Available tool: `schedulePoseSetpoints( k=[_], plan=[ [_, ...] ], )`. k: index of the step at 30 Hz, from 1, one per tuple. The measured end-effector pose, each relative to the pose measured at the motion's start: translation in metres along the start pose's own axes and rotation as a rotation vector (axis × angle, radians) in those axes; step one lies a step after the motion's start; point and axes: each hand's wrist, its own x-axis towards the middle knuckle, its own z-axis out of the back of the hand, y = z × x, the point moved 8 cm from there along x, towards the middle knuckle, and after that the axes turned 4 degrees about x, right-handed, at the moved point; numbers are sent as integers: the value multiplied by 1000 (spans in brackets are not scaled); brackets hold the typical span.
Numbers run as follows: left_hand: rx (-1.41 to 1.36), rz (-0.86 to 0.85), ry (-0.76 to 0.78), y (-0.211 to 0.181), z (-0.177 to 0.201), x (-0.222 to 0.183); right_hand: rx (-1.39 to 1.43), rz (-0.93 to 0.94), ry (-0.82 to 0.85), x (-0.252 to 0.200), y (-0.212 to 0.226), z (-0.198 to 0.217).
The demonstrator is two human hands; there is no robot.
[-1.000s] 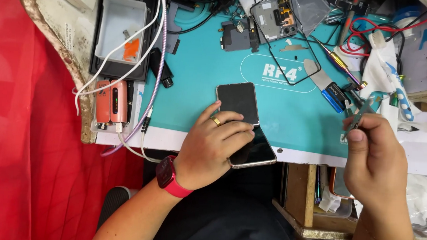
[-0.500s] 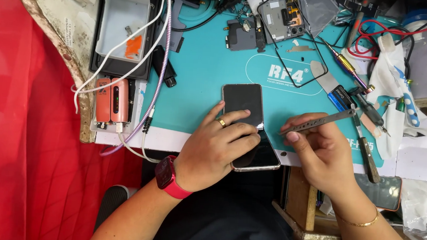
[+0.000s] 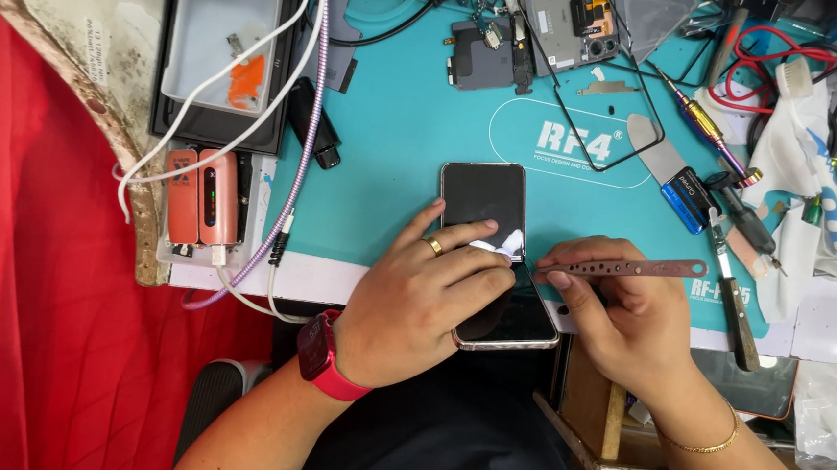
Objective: The person disassembles a smartphone on a workbench, using a metal prying tool to separate the screen and tweezers to remove internal components. They detach the battery and other parts, placing them on the mat.
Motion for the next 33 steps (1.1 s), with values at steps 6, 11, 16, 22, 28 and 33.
schedulePoseSetpoints(
  k=[6,11,16,22,28,33],
  plan=[
    [-20,37,-27,1,3,2,45,8,-6,0,-1,-1],
    [-8,53,-63,4,3,2,30,80,-16,0,2,-1],
    [-6,60,-76,4,4,2,2,75,-14,-1,1,-3],
    [-12,59,-79,4,5,3,-47,59,-2,0,0,-3],
    [-8,62,-81,4,6,3,-106,44,14,1,-2,-4],
    [-2,63,-83,4,7,4,-137,46,20,1,-1,-5]
  ],
)
